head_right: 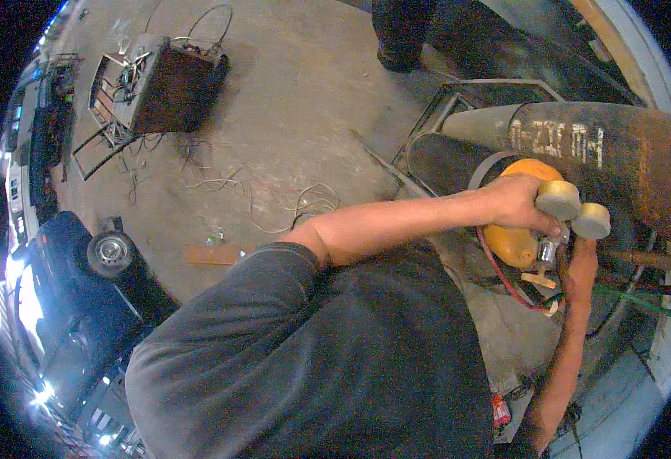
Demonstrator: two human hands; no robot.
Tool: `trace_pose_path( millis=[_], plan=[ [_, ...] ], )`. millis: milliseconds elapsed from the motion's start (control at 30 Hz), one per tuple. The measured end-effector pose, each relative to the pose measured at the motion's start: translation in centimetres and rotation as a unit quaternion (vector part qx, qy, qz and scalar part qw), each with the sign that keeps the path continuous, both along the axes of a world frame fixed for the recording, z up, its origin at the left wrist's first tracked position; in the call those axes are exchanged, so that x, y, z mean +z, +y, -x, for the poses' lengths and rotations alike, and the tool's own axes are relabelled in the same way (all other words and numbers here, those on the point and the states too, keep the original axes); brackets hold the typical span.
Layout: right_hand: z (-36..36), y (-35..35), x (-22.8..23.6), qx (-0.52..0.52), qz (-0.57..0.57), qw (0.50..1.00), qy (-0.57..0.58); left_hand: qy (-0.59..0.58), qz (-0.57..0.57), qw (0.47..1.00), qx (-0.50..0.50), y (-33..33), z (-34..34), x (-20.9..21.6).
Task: The person connects hoses to a gas cylinder, attaches a dual-gauge regulator, and tightens it with a wrench. They then pick up a welding torch and inspect the setup.
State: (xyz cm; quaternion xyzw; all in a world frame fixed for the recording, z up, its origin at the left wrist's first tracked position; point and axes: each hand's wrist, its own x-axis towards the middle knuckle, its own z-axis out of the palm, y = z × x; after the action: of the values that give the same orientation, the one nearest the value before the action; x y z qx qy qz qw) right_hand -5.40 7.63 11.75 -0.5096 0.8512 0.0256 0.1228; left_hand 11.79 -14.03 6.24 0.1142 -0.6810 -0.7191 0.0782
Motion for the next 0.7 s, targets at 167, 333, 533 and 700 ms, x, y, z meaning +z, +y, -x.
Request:
trace_pose_path(
  millis=[167, 333, 533, 700],
  plan=[
    [0.4, -0.3, 0.3, 0.042, -0.032, 0.999, 0.015, -0.004, 0.023, 1.000, -0.004, -0.2, -0.1, 0.1],
    [0.4, -0.1, 0.5, -0.012, 0.002, 0.999, -0.045, -0.030, 0.016, 0.999, -0.023, -0.8, -0.4, 1.4],
    [-0.3, -0.6, 1.3, 0.014, -0.062, 0.998, -0.020, -0.018, 0.014, 1.000, -0.004, -0.4, 0.3, 0.2],
    [-0.8, -0.8, 1.6, 0.012, -0.029, 1.000, 0.002, -0.014, -0.006, 0.998, -0.053, -0.5, 1.3, -1.5]
  ],
)
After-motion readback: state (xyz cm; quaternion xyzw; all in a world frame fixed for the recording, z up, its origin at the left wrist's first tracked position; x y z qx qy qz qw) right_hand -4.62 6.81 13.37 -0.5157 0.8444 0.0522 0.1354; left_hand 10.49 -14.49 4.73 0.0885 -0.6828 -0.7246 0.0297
